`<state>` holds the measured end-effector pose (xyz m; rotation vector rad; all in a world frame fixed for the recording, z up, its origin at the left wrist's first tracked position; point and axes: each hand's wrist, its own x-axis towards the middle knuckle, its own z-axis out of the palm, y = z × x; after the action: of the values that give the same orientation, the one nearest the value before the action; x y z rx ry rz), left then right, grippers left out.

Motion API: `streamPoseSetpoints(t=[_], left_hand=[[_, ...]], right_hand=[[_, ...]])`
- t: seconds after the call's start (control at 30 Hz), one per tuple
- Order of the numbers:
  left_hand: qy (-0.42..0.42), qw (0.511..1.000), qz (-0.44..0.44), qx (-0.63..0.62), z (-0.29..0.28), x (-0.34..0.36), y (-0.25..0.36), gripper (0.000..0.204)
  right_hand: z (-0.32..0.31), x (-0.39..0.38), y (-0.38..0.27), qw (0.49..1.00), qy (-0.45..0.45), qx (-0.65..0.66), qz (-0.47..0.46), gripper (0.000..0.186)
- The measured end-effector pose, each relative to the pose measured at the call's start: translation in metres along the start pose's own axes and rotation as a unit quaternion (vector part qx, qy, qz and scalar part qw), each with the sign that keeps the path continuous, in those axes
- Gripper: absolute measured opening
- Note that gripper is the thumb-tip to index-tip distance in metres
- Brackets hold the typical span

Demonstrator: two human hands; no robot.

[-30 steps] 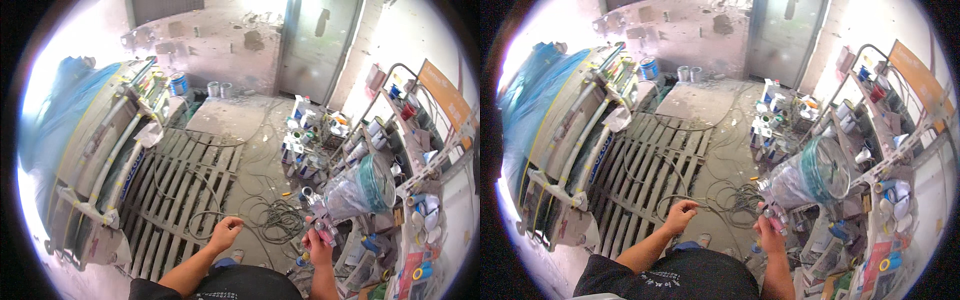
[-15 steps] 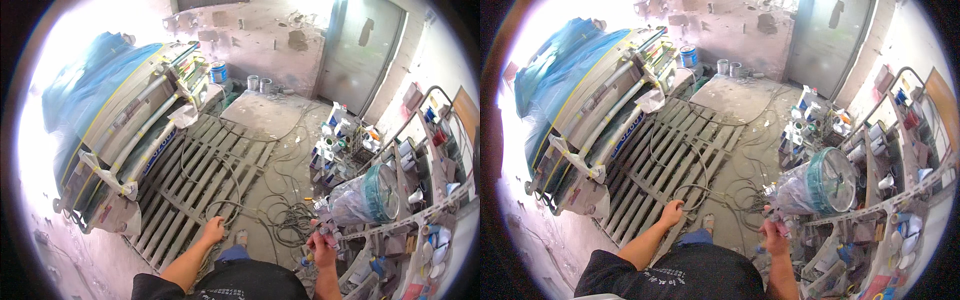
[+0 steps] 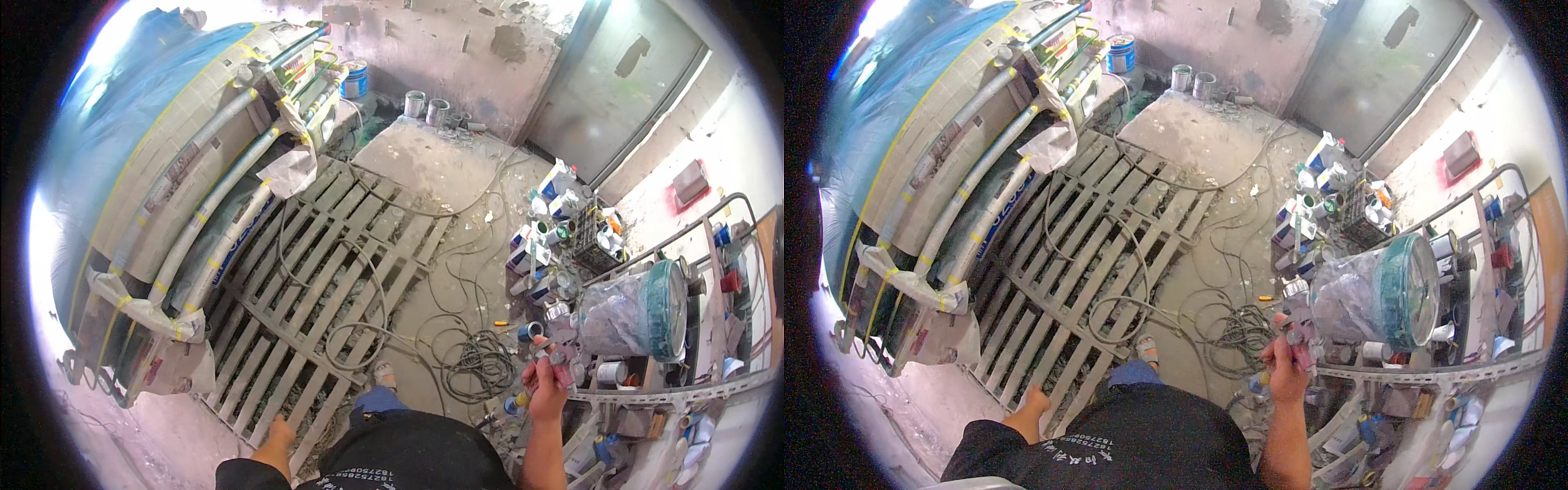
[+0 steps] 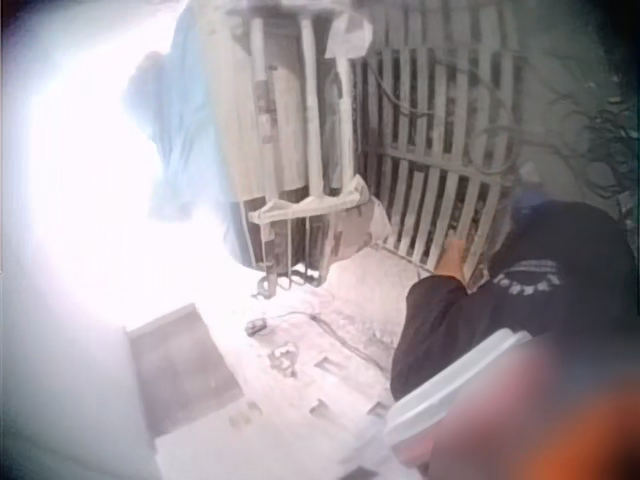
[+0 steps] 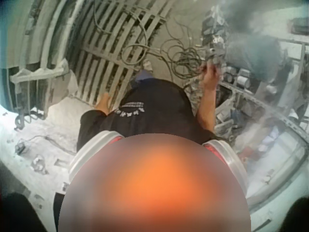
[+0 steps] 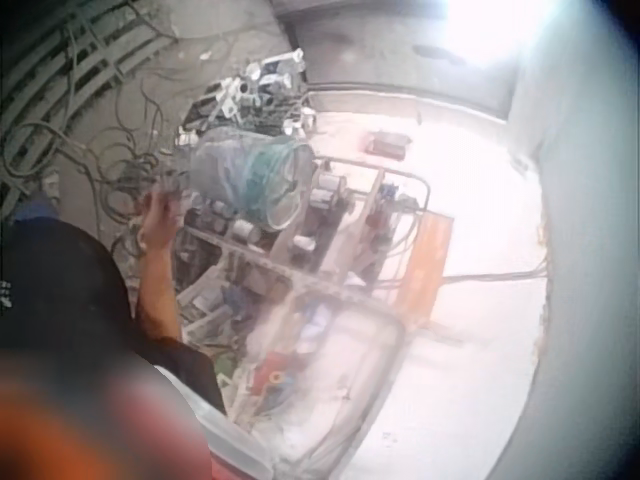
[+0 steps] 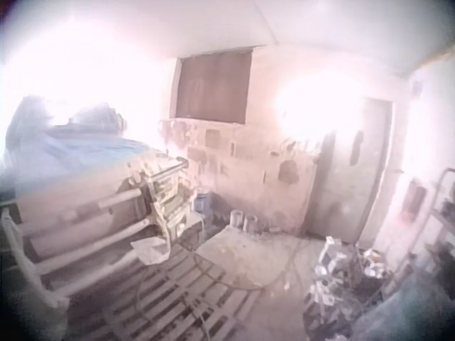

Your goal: The person prepares a spray gun by attaching a hose and filling it with paint from a can. They then spray paint a car bumper and a side mirror that are resting on a wooden pallet in a workshop.

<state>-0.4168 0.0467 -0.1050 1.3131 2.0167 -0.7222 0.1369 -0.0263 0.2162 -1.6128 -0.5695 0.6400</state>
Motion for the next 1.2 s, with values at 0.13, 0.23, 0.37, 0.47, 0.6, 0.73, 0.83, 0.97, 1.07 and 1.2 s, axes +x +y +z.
streamPoseSetpoints(t=[0.13,0.23,0.37,0.47,0.6,0.73,0.83,0.97,1.07,1.2], left_hand=[[-0.079,0.996,0.002,-0.03,-0.052,0.001,0.036,0.095],[0.019,0.992,0.126,-0.006,-0.074,0.015,0.095,0.082],[0.042,0.928,0.318,-0.19,-0.146,-0.017,0.209,0.035],[0.015,0.862,0.388,-0.326,-0.191,-0.074,0.285,0.03],[0.027,0.671,0.597,-0.438,-0.244,-0.18,0.366,0.046],[0.137,0.504,0.768,-0.37,-0.299,-0.29,0.411,0.101],[0.15,0.467,0.776,-0.396,-0.299,-0.326,0.437,0.12],[0.1,0.506,0.75,-0.414,-0.253,-0.3,0.444,0.127],[0.109,0.495,0.767,-0.395,-0.232,-0.278,0.431,0.121],[0.06,0.411,0.828,-0.377,-0.232,-0.269,0.431,0.116]], right_hand=[[0.039,0.038,-0.01,0.999,0.042,0.006,0.01,0.033],[0.056,0.066,-0.018,0.998,0.033,0.047,0.009,0.035],[0.088,0.1,-0.041,0.996,0.031,0.08,-0.016,0.036],[0.115,0.116,-0.058,0.992,0.026,0.116,-0.031,0.035],[0.129,0.12,-0.046,0.989,-0.016,0.135,-0.053,0.033],[0.148,0.103,-0.019,0.97,-0.035,0.193,-0.145,0.049],[0.147,0.089,0.023,0.974,-0.006,0.04,-0.221,0.049],[0.134,0.059,0.048,0.974,-0.136,-0.072,-0.168,0.042],[0.108,0.052,0.045,0.947,-0.301,-0.097,-0.056,0.035],[0.038,0.058,0.055,0.977,-0.2,-0.073,-0.018,0.056]])
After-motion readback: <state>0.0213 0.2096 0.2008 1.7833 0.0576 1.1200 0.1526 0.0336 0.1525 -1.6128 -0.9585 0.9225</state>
